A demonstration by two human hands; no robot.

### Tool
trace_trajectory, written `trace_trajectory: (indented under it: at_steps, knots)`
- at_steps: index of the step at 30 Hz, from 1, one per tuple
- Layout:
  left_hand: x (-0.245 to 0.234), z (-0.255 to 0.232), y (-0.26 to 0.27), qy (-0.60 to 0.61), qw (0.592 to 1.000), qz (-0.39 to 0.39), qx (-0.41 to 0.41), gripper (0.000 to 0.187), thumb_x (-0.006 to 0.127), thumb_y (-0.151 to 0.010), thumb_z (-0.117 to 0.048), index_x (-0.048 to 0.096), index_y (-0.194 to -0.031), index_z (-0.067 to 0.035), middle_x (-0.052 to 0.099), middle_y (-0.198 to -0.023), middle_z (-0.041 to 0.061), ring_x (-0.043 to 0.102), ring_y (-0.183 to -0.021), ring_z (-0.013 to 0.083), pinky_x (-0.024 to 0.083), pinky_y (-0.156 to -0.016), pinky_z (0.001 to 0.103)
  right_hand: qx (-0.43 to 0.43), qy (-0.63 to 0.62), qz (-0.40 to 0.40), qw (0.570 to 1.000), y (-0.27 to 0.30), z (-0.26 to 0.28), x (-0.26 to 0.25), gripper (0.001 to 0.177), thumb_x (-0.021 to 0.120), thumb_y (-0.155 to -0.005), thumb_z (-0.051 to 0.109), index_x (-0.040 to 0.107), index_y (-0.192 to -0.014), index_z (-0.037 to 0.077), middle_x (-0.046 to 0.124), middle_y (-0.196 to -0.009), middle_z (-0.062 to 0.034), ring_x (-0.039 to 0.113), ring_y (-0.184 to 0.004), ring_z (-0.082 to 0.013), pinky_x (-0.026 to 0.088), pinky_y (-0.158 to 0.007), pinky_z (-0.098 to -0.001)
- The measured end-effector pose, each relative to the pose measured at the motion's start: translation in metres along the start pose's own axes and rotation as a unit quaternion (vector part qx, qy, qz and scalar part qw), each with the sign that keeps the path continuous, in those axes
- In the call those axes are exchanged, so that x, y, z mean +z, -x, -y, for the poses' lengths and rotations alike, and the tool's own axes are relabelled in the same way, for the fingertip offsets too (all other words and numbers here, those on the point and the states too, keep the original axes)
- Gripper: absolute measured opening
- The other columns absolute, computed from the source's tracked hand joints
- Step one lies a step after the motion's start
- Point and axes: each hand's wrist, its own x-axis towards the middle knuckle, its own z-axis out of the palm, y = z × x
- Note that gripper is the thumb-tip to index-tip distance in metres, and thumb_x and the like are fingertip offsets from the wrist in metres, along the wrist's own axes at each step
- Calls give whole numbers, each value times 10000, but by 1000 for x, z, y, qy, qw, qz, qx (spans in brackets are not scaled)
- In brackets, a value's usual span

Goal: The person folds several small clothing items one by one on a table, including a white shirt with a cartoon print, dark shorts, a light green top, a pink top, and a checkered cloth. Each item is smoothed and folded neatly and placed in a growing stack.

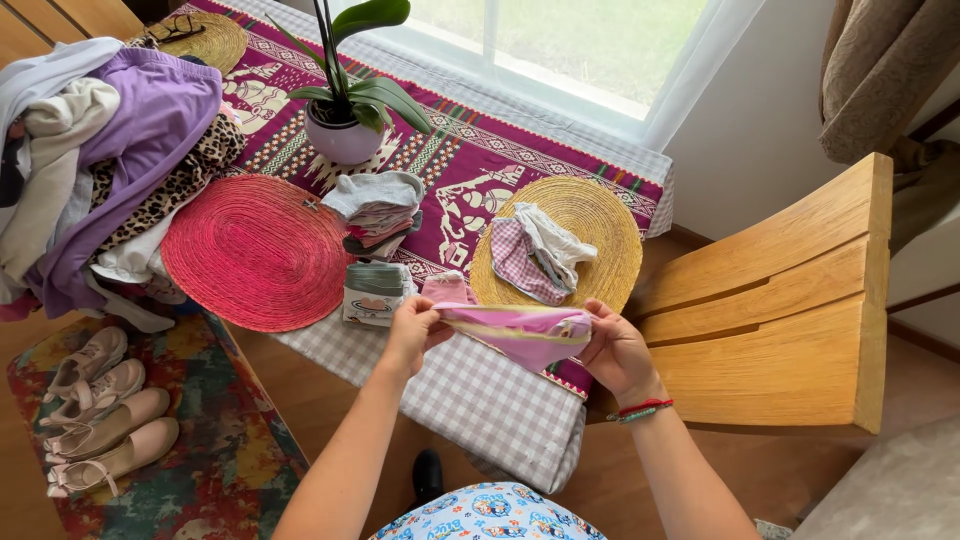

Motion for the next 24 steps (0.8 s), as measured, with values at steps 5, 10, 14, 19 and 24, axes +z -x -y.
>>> trace_trajectory:
  at_steps: [5,10,14,19,24]
  knots:
    - [-19,6,-16,80,996,23,-41,152,568,-774,-32,467,-838,-127,584,-701,26,635,-611,180,573,-602,325,14,-17,62,998,4,8,3,193,451,-788,36,496,-975,58,635,-703,-71,660,-687,-199,506,-666,-324]
    - [-28,14,-25,123,989,47,-60,123,576,-779,-29,507,-814,-124,629,-715,74,644,-626,217,575,-626,378,21,-20,109,994,-7,6,-15,172,406,-812,85,503,-950,52,654,-747,-86,658,-716,-223,489,-712,-347]
    - [-15,-15,9,252,959,96,-85,136,561,-762,17,515,-728,-106,618,-652,60,638,-603,198,561,-659,354,31,-42,164,985,13,13,17,135,439,-829,138,485,-902,34,617,-645,-80,644,-623,-208,492,-621,-317]
    - [-4,-55,46,276,937,215,-27,106,518,-780,-130,451,-701,-154,433,-520,14,454,-391,154,414,-350,256,-23,380,133,915,29,27,35,68,580,-739,71,615,-783,32,600,-659,-19,562,-604,-112,421,-576,-235]
    - [-5,-69,58,-798,449,204,347,334,622,-632,-494,611,-695,-166,604,-612,65,625,-597,269,482,-590,349,-211,897,272,277,53,26,64,153,557,-657,323,605,-657,178,612,-780,63,492,-952,-127,90,-955,-554]
